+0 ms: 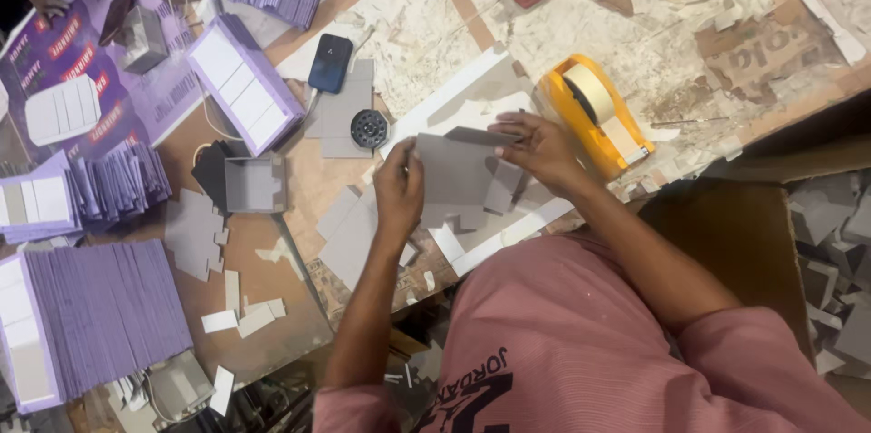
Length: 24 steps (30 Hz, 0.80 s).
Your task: The person assembles small gray cardboard boxes by folding flaps and securing them with tape from a yellow dispenser. They handle each box one at a time, folding edges and applying tape to the seams, then placing the finished boxes aside.
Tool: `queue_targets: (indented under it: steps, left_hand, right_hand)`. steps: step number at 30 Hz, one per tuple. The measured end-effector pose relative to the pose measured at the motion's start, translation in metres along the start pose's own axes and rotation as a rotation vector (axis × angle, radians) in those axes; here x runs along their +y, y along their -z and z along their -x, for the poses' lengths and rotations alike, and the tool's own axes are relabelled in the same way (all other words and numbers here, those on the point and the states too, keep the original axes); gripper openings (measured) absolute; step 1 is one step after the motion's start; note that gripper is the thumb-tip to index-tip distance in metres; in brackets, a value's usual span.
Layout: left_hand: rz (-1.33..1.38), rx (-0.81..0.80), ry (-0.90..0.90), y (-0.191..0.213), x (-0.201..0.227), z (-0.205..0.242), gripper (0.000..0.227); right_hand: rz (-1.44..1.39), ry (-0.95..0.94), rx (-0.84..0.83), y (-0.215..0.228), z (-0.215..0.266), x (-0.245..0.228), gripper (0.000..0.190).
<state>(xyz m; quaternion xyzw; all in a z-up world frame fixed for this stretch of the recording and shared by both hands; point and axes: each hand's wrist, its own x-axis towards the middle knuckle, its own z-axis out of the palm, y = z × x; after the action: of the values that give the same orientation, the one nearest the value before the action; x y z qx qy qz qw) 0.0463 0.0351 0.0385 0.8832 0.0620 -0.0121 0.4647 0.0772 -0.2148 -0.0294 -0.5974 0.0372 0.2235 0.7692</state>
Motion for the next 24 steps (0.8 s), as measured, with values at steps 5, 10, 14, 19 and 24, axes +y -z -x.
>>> queue_targets:
  steps: [5, 10, 14, 19, 24]
  left_hand:
    - [0.028, -0.094, -0.008, -0.001, -0.022, 0.014, 0.037]
    - [0.566, 0.037, 0.256, 0.003, -0.043, 0.024, 0.037]
    - [0.520, 0.065, 0.445, -0.018, -0.035, 0.035, 0.050]
    - [0.054, 0.165, 0.075, -0.008, 0.006, 0.033, 0.072]
    - [-0.540, 0.003, -0.665, 0.009, 0.047, 0.025, 0.061]
  right_hand:
    - [0.081, 0.115, -0.097, -0.010, 0.005, -0.015, 0.046]
    - [-0.100, -0.008, -0.220, -0.007, 0.010, -0.035, 0.065]
    - [0.242, -0.253, -0.195, -0.009, 0.007, -0.014, 0.062]
    - [0.460, 0.435, -0.143, -0.010, -0.008, 0.035, 0.063]
    - [0.522, 0.375, -0.033, -0.002, -0.007, 0.065, 0.056]
